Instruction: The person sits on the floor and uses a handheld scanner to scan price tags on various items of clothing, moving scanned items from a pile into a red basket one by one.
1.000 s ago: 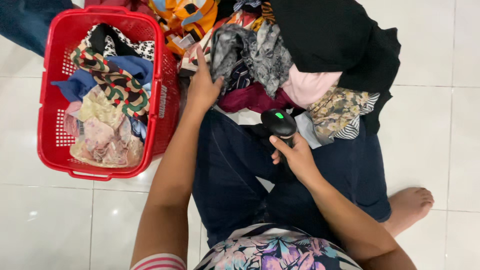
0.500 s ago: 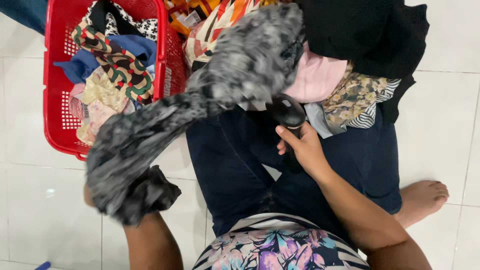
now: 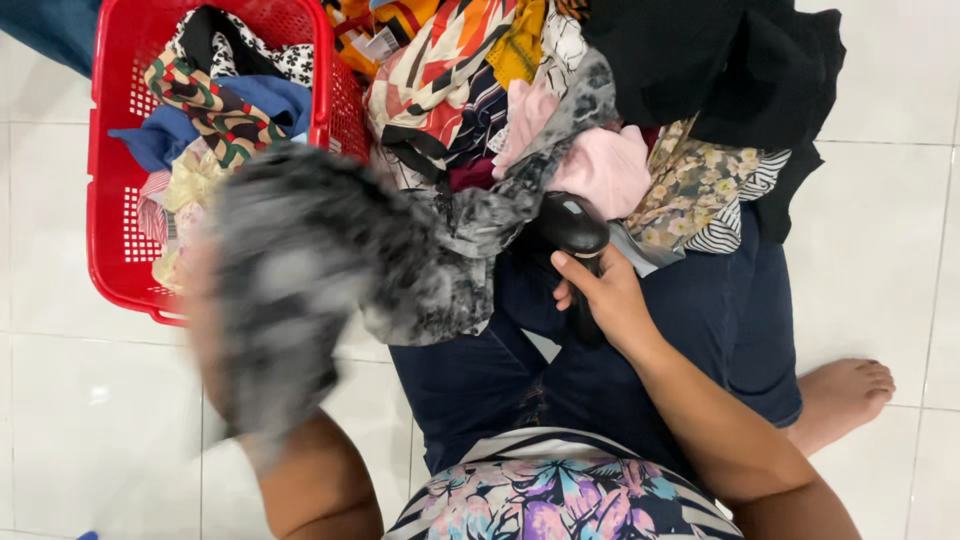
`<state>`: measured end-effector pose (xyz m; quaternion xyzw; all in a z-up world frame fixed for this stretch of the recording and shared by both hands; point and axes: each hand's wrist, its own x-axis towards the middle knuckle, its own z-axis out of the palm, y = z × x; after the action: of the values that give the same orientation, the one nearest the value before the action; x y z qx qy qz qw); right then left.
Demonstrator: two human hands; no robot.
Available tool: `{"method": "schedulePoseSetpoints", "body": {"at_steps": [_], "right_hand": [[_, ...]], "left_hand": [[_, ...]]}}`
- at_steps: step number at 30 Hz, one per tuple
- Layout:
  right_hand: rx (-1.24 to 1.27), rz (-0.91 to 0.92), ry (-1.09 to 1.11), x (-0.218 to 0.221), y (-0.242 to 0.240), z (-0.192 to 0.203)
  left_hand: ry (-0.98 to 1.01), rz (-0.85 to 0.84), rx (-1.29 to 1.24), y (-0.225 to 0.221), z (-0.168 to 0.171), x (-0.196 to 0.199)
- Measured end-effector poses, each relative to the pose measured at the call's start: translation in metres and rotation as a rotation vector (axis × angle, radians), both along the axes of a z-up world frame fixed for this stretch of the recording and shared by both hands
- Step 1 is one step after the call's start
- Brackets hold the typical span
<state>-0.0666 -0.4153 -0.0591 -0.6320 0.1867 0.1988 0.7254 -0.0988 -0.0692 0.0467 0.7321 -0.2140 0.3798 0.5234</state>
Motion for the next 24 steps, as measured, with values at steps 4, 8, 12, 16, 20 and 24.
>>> {"method": "schedulePoseSetpoints", "body": {"at_steps": [4,8,12,16,20,24], "right_hand": [[0.103,-0.127,-0.089,0.000,-0.004,-0.016],[0.091,-0.129,-0.080,-0.001,-0.004,-0.017],[0.048,-0.073,-0.113,0.001,-0.006,-0.012],[0.035,-0.078,-0.108,0.002,-0.004,-0.003],[0.015,-0.075,-0.119,0.000,-0.004,-0.008],[0.016,-0.090,-0.113,0.000,-0.003,-0.003]], "left_hand": [[1.037,-0.753,-0.025,-0.028,-0.014,0.021],[0.971,-1.408,0.196,-0.097,-0.011,0.011],[0.977,-1.385,0.121,-0.074,-0.008,0.041],[0.878,-0.271,0.117,-0.041,-0.042,0.081],[0.919,0.286,0.567,-0.026,-0.124,0.085],[0.756,0.396,0.470,-0.020,-0.126,0.059]]}}
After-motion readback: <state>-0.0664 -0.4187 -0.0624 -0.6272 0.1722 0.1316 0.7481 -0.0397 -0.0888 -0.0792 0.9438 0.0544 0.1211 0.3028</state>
